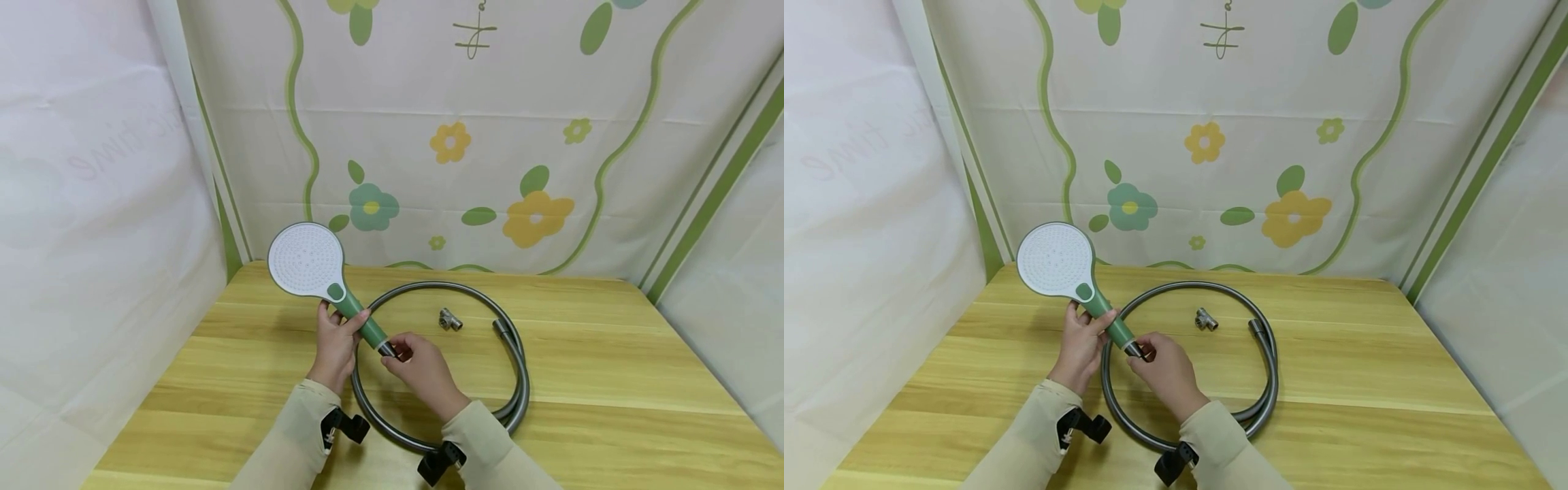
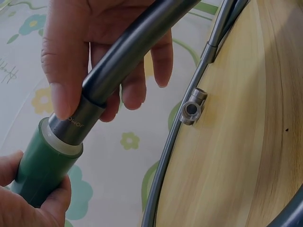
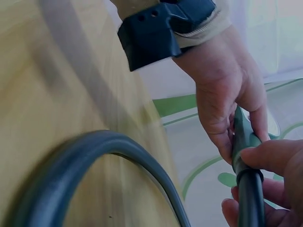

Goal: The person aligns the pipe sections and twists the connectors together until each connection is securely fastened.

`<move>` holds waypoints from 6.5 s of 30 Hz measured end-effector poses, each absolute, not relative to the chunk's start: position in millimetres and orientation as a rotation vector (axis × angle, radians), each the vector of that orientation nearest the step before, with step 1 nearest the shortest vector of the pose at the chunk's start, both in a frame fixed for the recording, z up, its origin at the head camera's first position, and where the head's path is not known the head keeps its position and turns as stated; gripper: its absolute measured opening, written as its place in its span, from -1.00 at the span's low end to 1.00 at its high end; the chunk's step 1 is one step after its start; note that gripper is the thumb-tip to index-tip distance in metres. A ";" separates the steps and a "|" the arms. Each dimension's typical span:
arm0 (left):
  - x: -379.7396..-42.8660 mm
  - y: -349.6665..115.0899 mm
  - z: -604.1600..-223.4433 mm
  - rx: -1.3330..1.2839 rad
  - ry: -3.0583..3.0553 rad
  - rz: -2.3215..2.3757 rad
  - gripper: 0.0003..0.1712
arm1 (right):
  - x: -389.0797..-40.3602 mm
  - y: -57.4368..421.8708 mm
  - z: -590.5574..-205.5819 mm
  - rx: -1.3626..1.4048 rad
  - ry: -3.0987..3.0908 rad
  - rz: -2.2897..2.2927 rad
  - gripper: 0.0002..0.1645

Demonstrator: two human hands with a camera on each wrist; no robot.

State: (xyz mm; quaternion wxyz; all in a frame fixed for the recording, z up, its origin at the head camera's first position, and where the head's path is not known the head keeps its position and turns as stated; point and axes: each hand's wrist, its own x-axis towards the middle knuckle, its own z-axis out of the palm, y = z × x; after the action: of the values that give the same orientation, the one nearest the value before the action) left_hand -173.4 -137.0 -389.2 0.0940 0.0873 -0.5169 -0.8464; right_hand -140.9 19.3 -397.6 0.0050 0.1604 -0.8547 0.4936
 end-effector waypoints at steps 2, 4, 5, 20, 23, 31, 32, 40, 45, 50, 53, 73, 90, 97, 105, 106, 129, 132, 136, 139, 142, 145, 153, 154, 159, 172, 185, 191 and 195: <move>-173.4 -136.8 -389.4 0.265 -1.533 -2.507 -0.03 | -139.9 18.2 -397.7 0.491 -2.674 1.563 -0.72; -173.6 -136.5 -389.2 0.271 -1.528 -2.506 -0.04 | -139.2 17.3 -397.9 0.472 -2.675 1.577 -0.71; -173.7 -136.4 -389.2 0.273 -1.529 -2.504 -0.04 | -139.1 16.9 -398.0 0.464 -2.675 1.579 -0.72; -172.0 -137.1 -390.6 0.255 -1.544 -2.500 -0.01 | -141.1 17.5 -401.9 0.488 -2.638 1.650 -0.76; -171.9 -137.4 -390.6 0.250 -1.545 -2.502 -0.01 | -142.3 18.1 -402.3 0.485 -2.634 1.710 -0.76; -171.3 -137.8 -389.6 0.238 -1.556 -2.508 -0.01 | -145.8 20.0 -400.8 0.460 -2.613 1.853 -0.74; -171.4 -137.8 -389.5 0.235 -1.555 -2.510 -0.01 | -146.0 19.9 -400.1 0.451 -2.614 1.863 -0.74; -170.9 -138.7 -390.3 0.211 -1.567 -2.510 0.00 | -149.2 20.9 -402.5 0.408 -2.612 1.957 -0.70; -170.4 -139.1 -390.8 0.197 -1.582 -2.509 0.00 | -149.3 21.8 -402.1 0.374 -2.609 2.013 -0.69; -169.8 -139.6 -390.8 0.185 -1.599 -2.506 0.00 | -147.8 21.5 -399.0 0.355 -2.569 2.092 -0.67; -169.6 -139.8 -390.3 0.182 -1.601 -2.507 0.00 | -148.1 22.0 -398.6 0.357 -2.572 2.098 -0.67; -170.1 -134.9 -387.2 0.243 -1.684 -2.425 -0.02 | -152.2 28.7 -394.6 0.451 -2.692 1.942 -0.68; -171.3 -136.2 -386.6 0.312 -1.744 -2.399 -0.03 | -153.5 27.6 -397.8 0.468 -2.707 1.929 -0.68; -172.3 -138.1 -387.5 0.334 -1.766 -2.377 -0.04 | -154.7 26.0 -398.7 0.475 -2.706 1.944 -0.68; -172.5 -140.2 -387.6 0.346 -1.790 -2.364 -0.03 | -156.8 24.0 -399.7 0.473 -2.713 1.951 -0.68; -172.4 -140.4 -387.7 0.351 -1.799 -2.359 -0.02 | -156.5 23.8 -399.3 0.472 -2.712 1.956 -0.68; -179.3 -151.4 -398.2 0.399 -1.819 -2.371 -0.06 | -160.6 15.3 -402.5 0.469 -2.749 1.949 -0.69; -179.9 -152.1 -398.6 0.416 -1.827 -2.369 -0.06 | -161.0 14.0 -402.6 0.467 -2.752 1.938 -0.69; -180.2 -152.9 -397.7 0.440 -1.834 -2.358 -0.07 | -161.8 12.4 -402.5 0.470 -2.768 1.915 -0.70; -180.9 -153.9 -396.9 0.453 -1.830 -2.358 -0.08 | -162.7 11.1 -402.5 0.468 -2.789 1.901 -0.68; -181.6 -154.6 -396.5 0.457 -1.825 -2.359 -0.09 | -163.1 9.9 -401.7 0.460 -2.812 1.886 -0.67; -182.8 -155.0 -397.4 0.466 -1.814 -2.365 -0.10 | -163.4 9.1 -401.4 0.457 -2.830 1.867 -0.66; -185.5 -155.0 -400.8 0.505 -1.808 -2.364 -0.10 | -165.0 8.9 -403.2 0.479 -2.854 1.842 -0.66; -185.8 -155.0 -401.2 0.511 -1.811 -2.361 -0.10 | -165.3 8.9 -403.7 0.479 -2.856 1.841 -0.66; -186.6 -155.7 -402.2 0.524 -1.813 -2.360 -0.11 | -165.9 8.9 -404.2 0.478 -2.864 1.828 -0.65; -190.1 -158.1 -407.6 0.581 -1.807 -2.357 -0.12 | -165.7 10.4 -403.7 0.487 -2.870 1.819 -0.61; -193.7 -161.8 -412.8 0.613 -1.832 -2.358 -0.16 | -164.5 18.6 -403.0 0.504 -2.881 1.788 -0.52; -195.1 -164.5 -413.7 0.624 -1.868 -2.373 -0.13 | -164.1 25.2 -404.7 0.529 -2.876 1.756 -0.51; -196.1 -165.6 -413.8 0.639 -1.898 -2.375 -0.10 | -162.3 28.0 -403.9 0.564 -2.874 1.725 -0.51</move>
State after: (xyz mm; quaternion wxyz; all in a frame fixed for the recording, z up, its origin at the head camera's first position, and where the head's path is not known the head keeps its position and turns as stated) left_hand -196.1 -165.6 -413.8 0.0177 0.2056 -0.6108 -0.7644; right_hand -162.3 28.0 -403.9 -0.1285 0.1645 -0.8385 0.5033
